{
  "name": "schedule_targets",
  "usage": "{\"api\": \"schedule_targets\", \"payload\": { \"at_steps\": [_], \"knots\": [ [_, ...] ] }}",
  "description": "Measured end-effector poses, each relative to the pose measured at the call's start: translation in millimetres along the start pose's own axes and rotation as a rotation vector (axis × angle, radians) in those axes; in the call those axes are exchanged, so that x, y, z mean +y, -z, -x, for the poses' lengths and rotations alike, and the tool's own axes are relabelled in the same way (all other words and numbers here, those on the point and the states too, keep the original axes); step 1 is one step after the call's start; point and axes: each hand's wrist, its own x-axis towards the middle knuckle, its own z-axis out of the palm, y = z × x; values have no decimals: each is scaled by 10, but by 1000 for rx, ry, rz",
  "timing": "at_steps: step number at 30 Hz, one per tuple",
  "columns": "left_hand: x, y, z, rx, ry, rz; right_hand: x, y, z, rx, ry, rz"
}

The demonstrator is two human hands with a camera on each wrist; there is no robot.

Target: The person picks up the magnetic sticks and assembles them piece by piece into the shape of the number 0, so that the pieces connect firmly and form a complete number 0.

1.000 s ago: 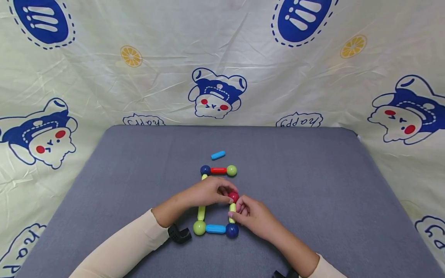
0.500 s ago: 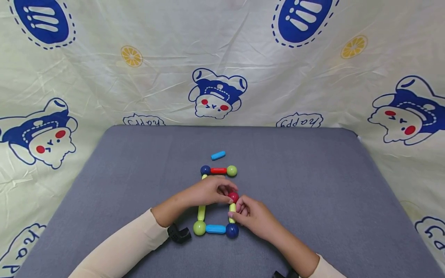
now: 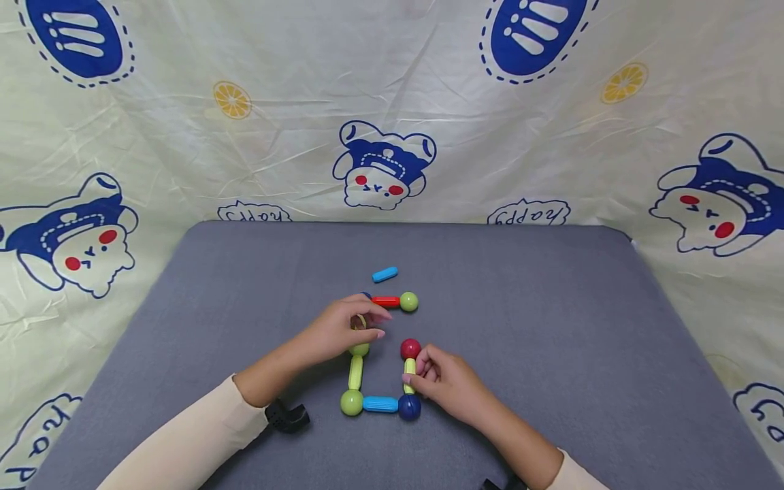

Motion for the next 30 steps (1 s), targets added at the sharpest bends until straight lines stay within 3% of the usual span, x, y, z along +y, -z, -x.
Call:
{"api": "schedule_targets", "payload": {
  "at_steps": [5,11,22,30],
  "knots": [
    [-71,80,116,19,55,-51,-6,5,3,2,-24,-3],
    [-173,103,238,-17,81,-99,-8,-4,0,4,-39,15],
    [-284,87,334,-73,100,-79,3,-11,13,15,-35,24],
    [-302,78,370,-53,118,-26,-22,-16,18,17,-47,31]
  ]
}}
